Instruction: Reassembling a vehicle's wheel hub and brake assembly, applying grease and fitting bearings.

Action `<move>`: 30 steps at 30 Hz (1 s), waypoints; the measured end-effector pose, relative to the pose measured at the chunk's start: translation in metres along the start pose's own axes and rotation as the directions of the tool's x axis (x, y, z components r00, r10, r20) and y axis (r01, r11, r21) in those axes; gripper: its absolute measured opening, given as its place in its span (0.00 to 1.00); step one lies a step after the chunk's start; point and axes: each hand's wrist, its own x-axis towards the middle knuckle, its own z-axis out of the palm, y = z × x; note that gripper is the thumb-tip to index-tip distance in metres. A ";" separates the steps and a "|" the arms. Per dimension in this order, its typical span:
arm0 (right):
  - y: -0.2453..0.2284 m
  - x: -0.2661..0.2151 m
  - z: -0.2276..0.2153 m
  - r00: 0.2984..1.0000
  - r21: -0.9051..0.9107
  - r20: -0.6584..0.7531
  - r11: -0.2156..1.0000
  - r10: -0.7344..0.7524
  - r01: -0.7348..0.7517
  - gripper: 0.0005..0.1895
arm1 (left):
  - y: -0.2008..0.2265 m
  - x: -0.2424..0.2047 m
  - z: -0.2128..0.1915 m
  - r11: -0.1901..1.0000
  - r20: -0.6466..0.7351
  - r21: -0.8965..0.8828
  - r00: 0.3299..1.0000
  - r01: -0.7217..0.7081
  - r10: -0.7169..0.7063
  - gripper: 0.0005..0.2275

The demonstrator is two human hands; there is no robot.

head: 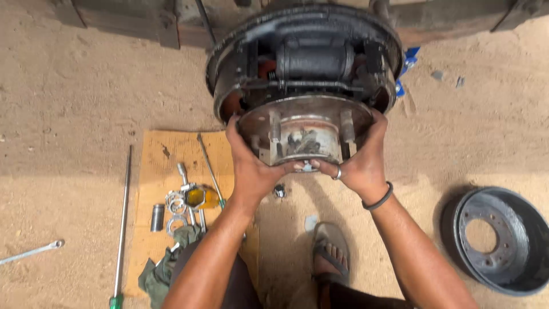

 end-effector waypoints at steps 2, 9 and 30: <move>-0.013 -0.035 -0.006 0.996 0.022 0.006 0.995 0.094 -0.094 0.67 | 0.001 -0.019 -0.006 0.993 0.041 0.102 0.997 0.060 -0.065 0.64; 0.004 -0.008 -0.003 0.997 -0.097 0.023 0.993 0.072 -0.070 0.72 | -0.031 -0.008 0.008 0.997 0.120 0.065 0.992 0.030 -0.038 0.65; -0.008 0.001 -0.002 1.000 -0.005 0.017 1.000 0.011 -0.011 0.67 | 0.002 0.012 -0.007 0.994 0.121 -0.082 0.991 0.069 -0.059 0.64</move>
